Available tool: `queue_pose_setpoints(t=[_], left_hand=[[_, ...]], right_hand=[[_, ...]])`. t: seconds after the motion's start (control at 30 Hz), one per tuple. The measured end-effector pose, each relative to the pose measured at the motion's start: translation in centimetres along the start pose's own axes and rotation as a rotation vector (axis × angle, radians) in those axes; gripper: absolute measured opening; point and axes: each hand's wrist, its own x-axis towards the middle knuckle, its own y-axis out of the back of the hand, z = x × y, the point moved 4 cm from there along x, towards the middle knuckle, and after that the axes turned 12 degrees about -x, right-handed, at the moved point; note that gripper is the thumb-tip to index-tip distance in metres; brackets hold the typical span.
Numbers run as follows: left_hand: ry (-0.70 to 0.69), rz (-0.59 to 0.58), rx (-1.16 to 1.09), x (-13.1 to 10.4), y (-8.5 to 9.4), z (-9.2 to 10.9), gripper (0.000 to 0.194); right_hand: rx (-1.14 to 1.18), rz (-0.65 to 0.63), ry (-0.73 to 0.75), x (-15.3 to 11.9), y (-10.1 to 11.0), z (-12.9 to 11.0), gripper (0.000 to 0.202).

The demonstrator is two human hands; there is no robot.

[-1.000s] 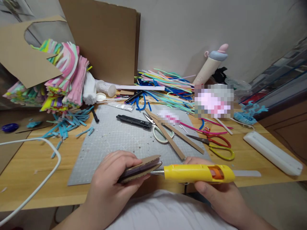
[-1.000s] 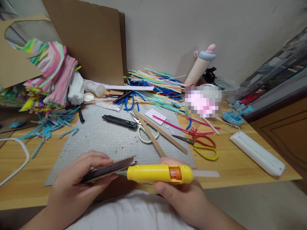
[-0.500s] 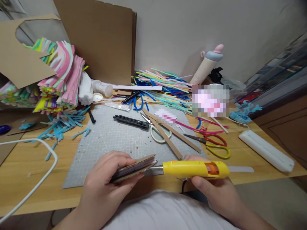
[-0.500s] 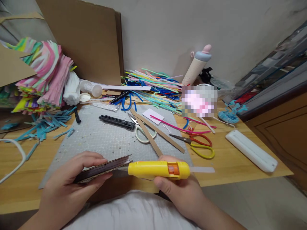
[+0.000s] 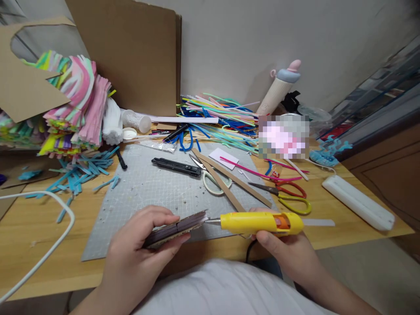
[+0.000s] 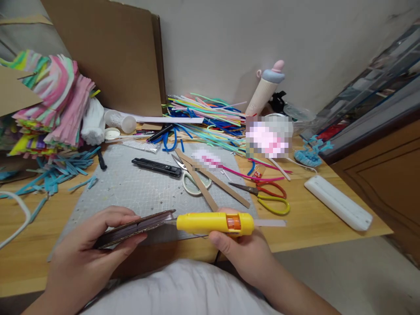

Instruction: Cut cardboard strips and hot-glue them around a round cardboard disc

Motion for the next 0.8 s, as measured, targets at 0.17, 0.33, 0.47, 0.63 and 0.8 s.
queue_pose_setpoints(t=[0.17, 0.33, 0.47, 0.63, 0.8], left_hand=[[-0.002, 0.006, -0.011, 0.2, 0.0, 0.1, 0.010], [0.007, 0.001, -0.015, 0.1, 0.0, 0.1, 0.011], [0.006, -0.006, -0.023, 0.2, -0.1, 0.0, 0.011], [0.003, 0.004, -0.026, 0.2, 0.0, 0.1, 0.010], [-0.004, -0.004, -0.031, 0.1, -0.1, 0.1, 0.012]], right_hand=[[0.064, -0.047, 0.158, 0.2, 0.1, -1.2, 0.039], [0.037, -0.176, 0.350, 0.5, -0.6, -2.3, 0.037], [0.041, -0.159, 0.358, 0.6, -0.7, -2.4, 0.034], [0.131, -0.089, 0.300, 0.6, -0.5, -2.2, 0.031], [0.119, -0.120, 0.309, 0.5, -0.6, -2.3, 0.031]])
